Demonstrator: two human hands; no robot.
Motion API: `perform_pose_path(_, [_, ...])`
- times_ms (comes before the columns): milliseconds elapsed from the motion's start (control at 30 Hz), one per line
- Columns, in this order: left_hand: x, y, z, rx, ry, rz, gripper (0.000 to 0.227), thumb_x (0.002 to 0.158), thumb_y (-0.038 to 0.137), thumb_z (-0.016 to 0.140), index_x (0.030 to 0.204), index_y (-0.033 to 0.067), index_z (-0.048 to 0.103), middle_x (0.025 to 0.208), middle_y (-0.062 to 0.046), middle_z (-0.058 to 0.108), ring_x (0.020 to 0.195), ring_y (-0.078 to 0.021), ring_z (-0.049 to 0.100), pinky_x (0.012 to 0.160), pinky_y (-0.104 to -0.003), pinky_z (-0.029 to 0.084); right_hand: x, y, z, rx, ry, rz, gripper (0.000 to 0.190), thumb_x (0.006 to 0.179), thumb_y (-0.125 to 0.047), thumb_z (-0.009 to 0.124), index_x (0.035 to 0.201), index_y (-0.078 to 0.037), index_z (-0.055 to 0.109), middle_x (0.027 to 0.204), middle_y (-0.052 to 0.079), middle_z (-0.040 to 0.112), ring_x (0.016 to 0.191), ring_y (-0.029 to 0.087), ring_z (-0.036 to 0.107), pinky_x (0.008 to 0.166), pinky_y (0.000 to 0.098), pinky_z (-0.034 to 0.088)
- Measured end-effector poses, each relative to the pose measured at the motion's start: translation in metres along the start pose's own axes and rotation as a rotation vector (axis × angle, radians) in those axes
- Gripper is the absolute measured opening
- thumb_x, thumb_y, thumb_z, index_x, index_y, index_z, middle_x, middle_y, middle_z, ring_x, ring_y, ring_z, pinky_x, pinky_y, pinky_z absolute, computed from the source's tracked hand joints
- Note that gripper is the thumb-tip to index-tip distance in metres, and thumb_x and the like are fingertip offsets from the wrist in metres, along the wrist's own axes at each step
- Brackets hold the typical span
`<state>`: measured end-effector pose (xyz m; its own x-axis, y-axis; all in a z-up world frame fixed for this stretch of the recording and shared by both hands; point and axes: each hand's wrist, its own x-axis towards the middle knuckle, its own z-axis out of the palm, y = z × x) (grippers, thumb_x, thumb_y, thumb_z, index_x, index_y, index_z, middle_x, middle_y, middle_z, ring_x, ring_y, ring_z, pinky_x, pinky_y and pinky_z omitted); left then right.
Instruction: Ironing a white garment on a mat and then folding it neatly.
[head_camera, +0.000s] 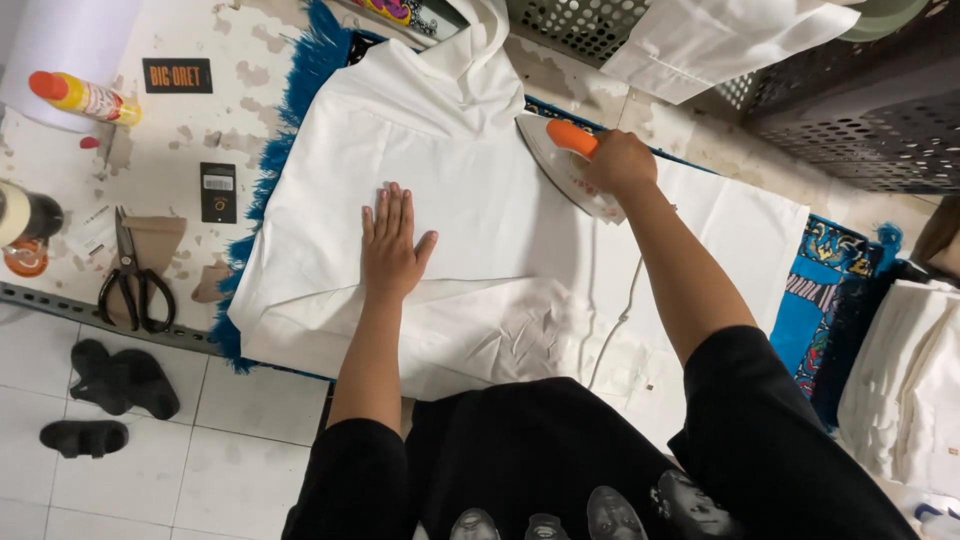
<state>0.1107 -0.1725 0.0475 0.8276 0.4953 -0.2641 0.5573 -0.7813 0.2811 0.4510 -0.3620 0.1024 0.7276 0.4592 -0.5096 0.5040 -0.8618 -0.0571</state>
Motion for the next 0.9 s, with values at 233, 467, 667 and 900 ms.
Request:
perform_pose_path(233, [0.002,-0.001,0.005,-0.001,-0.019,-0.006,0.082,0.105,0.062,0.026,0.165,0.0082,0.011,0.173,-0.013,0.003,0.160,-0.0276,-0.001,0.128,-0.049,-0.008,-0.099,0.016,0.041,-0.221,-0.311,-0.120,0.032,0.080,-0.031,0.067,0.108,-0.021,0.081,0.095,0.011,0.080,0.098,0.031,0.077,0.089,0.0418,0.061])
perform_pose_path(467, [0.008,-0.009,0.018,0.012,-0.122,-0.029,0.086,0.104,0.065,0.024,0.166,0.0082,0.004,0.173,-0.012,-0.006,0.159,-0.0263,-0.009,0.126,-0.049,-0.013,-0.024,0.011,-0.006,0.019,-0.010,0.109,0.045,0.085,-0.029,0.067,0.127,-0.015,0.074,0.103,0.020,0.077,0.102,0.042,0.073,0.089,0.0525,0.058])
perform_pose_path(667, [0.010,-0.010,0.023,0.028,-0.161,-0.039,0.086,0.104,0.065,0.022,0.166,0.0085,0.002,0.173,-0.011,-0.009,0.159,-0.0260,-0.012,0.126,-0.048,-0.016,-0.061,0.003,0.017,0.053,-0.120,0.052,0.041,0.083,-0.026,0.064,0.120,-0.014,0.077,0.104,0.018,0.077,0.106,0.040,0.073,0.094,0.0519,0.057])
perform_pose_path(900, [0.014,-0.013,0.023,0.038,-0.203,-0.053,0.085,0.105,0.066,0.018,0.165,0.0097,-0.004,0.172,-0.009,-0.015,0.158,-0.0246,-0.017,0.124,-0.048,-0.019,-0.158,0.000,0.036,-0.152,-0.305,-0.144,0.029,0.081,-0.022,0.063,0.103,-0.017,0.080,0.092,0.013,0.078,0.093,0.034,0.077,0.086,0.0439,0.061])
